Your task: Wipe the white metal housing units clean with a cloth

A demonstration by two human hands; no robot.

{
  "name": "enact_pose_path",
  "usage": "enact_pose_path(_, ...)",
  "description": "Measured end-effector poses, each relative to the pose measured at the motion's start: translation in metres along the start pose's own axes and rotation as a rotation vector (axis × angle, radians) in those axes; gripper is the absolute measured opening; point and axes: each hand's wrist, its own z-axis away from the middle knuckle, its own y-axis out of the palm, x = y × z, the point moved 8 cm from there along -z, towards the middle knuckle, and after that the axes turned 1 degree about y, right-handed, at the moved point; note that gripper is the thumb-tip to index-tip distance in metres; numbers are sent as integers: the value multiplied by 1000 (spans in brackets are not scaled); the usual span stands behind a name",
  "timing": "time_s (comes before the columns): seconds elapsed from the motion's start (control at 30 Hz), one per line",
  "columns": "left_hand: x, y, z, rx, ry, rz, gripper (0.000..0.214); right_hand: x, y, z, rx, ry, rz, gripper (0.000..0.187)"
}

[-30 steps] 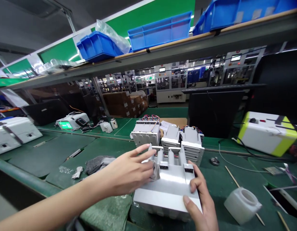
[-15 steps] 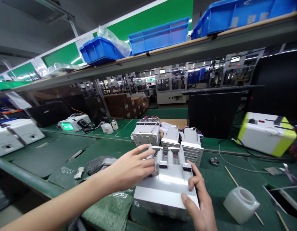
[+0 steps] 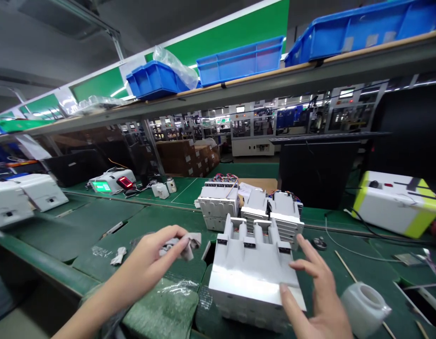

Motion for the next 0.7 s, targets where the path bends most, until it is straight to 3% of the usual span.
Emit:
enact_pose_path(0.07,-21,18,2,93,21,177,29,21,-2,-2,45,-67,-105,25)
enact_pose_path(0.17,-56,51,3,172,104,336,19,31,14,-2,273,111,-379,39)
enact_pose_path(0.23,-66,70,-1,103,78,395,15,24,26,1,377,324,-491,45)
enact_pose_path(0.3,-68,84,-5,-29,22,427,14,15,30,1,386,435,-508,45)
enact_pose_path(0.37,-65,96,-7,-103,-53,513,12,7,26,-6,389,414,-436,40)
enact_pose_path(0.43,-63,105,-7,-81,-84,613,26,2,20,-15,414,319,-284,32)
enact_pose_path(0.53,-53,97,-6,-80,-56,609,34,-4,3,-33,365,195,13,26)
enact_pose_path(0.63,-34,72,-6,-296,5,367,25,-2,-3,-47,298,131,236,25)
enact_pose_path(0.7,-25,67,-11,-391,37,200,23,9,11,-51,357,39,347,16)
